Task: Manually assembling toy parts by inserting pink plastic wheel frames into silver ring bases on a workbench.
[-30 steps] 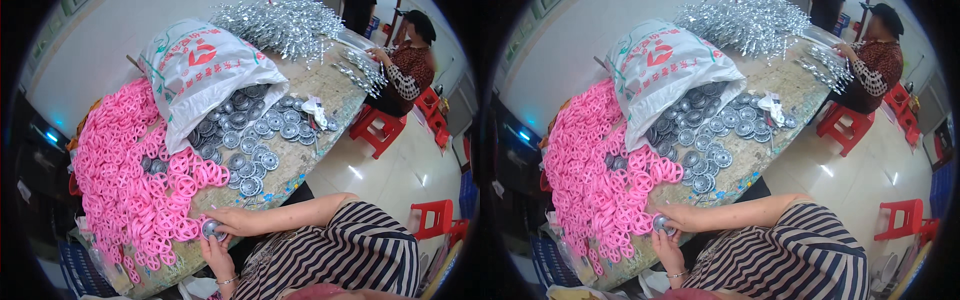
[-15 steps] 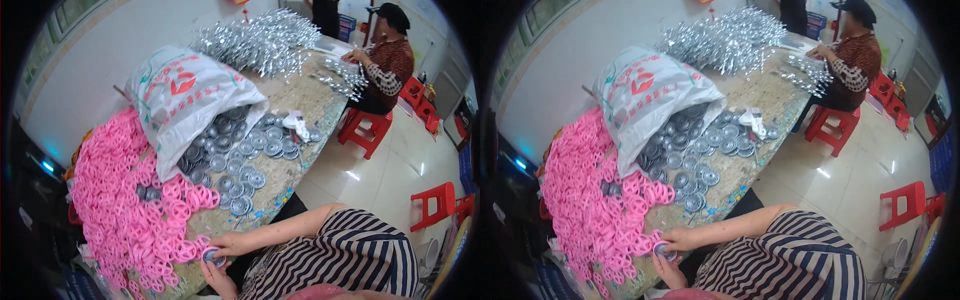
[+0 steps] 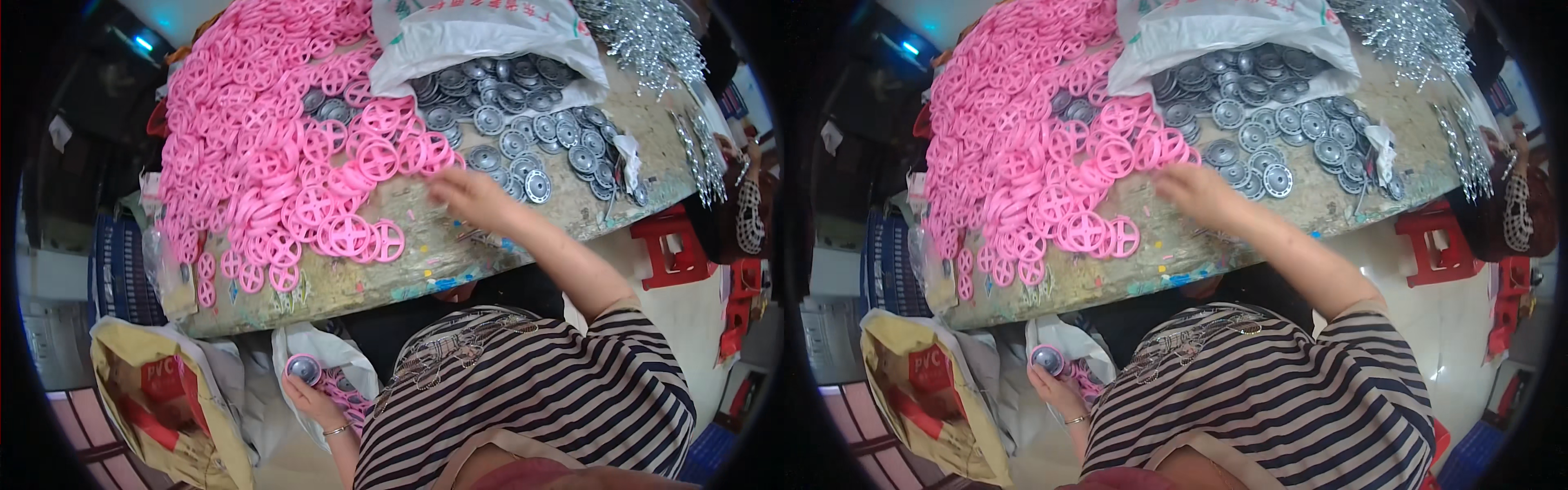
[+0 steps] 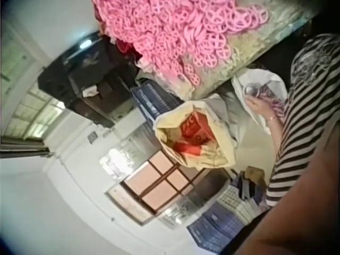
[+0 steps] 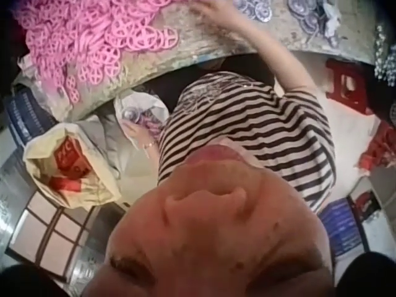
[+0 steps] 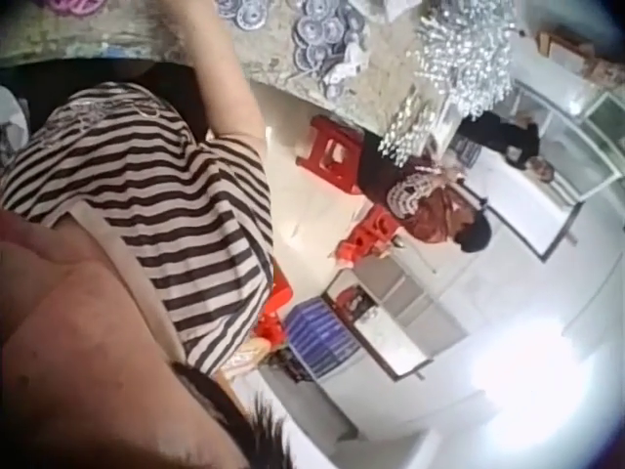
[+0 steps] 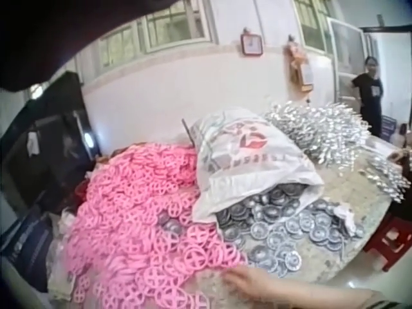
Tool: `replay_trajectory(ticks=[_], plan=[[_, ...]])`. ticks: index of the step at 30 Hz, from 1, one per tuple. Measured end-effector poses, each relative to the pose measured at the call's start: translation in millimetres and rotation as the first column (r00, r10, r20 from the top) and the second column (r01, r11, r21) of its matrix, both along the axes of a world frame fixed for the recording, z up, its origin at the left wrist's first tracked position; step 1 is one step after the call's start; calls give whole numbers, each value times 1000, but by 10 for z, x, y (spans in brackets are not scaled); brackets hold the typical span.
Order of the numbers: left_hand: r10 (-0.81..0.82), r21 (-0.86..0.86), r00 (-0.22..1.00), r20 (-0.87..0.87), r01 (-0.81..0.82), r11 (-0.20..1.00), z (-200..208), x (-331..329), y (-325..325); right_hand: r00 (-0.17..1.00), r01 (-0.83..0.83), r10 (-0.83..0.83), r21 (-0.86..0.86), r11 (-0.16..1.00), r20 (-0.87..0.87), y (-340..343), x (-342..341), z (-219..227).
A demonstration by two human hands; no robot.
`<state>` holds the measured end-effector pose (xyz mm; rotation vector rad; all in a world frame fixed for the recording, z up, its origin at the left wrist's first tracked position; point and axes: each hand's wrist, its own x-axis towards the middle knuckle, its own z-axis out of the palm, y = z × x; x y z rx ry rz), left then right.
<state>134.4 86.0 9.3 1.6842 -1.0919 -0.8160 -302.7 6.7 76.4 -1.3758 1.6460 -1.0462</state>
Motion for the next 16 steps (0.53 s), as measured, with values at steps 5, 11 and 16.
replay_trajectory(ticks=[5, 11, 16], plan=[[-289, 251, 840, 459, 189, 949, -291, 468, 62, 900, 25, -171, -345, 938, -400, -678, -468, -262], [-125, -35, 847, 517, 167, 985, 234, -416, -166, 613, 53, -125, -118, 992, -780, -927, -195, -338], [-192, -219, 848, 495, 335, 917, 308, -822, -351, 845, 103, -92, -8, 995, -526, -851, -238, -208]])
